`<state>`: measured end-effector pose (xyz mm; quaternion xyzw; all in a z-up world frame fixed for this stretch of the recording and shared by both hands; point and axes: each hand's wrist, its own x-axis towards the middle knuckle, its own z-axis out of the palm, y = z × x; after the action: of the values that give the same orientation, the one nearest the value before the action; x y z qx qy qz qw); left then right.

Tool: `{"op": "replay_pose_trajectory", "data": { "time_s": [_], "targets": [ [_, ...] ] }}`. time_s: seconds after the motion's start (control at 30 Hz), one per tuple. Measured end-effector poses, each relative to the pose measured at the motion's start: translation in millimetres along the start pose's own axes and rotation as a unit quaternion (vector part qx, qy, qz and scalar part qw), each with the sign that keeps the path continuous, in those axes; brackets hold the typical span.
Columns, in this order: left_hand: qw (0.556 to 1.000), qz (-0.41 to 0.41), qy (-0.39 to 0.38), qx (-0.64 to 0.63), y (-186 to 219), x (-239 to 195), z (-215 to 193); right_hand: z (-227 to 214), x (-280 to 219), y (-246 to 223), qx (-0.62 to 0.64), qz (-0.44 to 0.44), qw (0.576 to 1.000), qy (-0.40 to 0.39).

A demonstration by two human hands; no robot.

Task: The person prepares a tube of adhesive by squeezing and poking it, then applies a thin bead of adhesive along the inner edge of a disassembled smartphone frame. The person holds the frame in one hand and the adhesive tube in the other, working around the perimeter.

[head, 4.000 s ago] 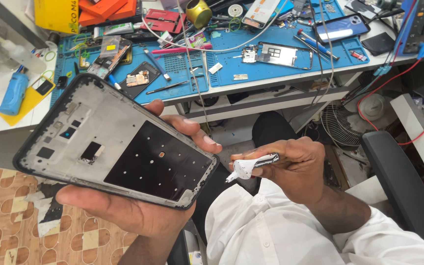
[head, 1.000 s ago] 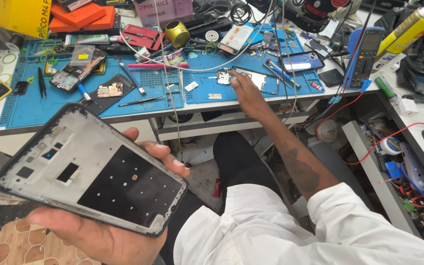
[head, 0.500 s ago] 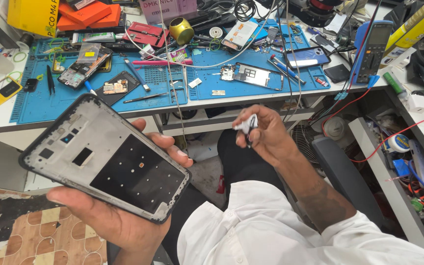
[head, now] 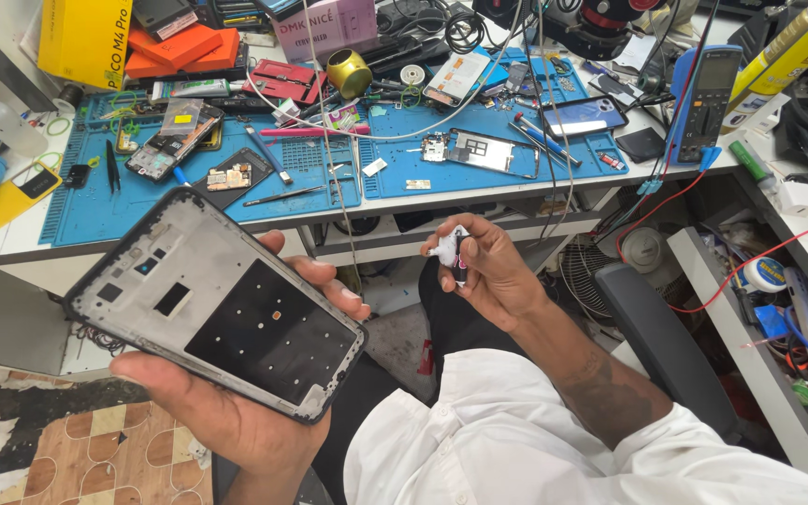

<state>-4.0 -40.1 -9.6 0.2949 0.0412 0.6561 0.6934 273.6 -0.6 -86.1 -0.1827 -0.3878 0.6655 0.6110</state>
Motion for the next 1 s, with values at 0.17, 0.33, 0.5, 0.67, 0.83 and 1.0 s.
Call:
{"op": "replay_pose_trajectory", "data": {
  "time_s": [0.17,0.33,0.5,0.67,0.83,1.0],
  "targets": [
    [0.999,-0.005,0.013,0.035,-2,2,1,-3,-3,3,0.025,-0.005,0.999,-0.026],
    [0.999,-0.017,0.006,0.040,-6,7,-1,1,-9,4,0.033,-0.008,0.999,-0.036],
    [0.998,-0.030,0.007,0.047,-11,10,0,6,-10,2,0.027,-0.018,0.999,-0.041],
    [0.999,-0.029,0.005,0.024,-12,11,-1,12,-7,-3,0.002,-0.009,1.000,-0.015],
    [0.999,-0.023,0.006,0.049,-13,13,-4,26,-4,-12,-0.022,0.010,1.000,-0.019],
    [0.989,-0.007,-0.014,0.144,-23,23,-13,45,-7,-20,-0.014,0.019,1.000,-0.010]
  ]
}}
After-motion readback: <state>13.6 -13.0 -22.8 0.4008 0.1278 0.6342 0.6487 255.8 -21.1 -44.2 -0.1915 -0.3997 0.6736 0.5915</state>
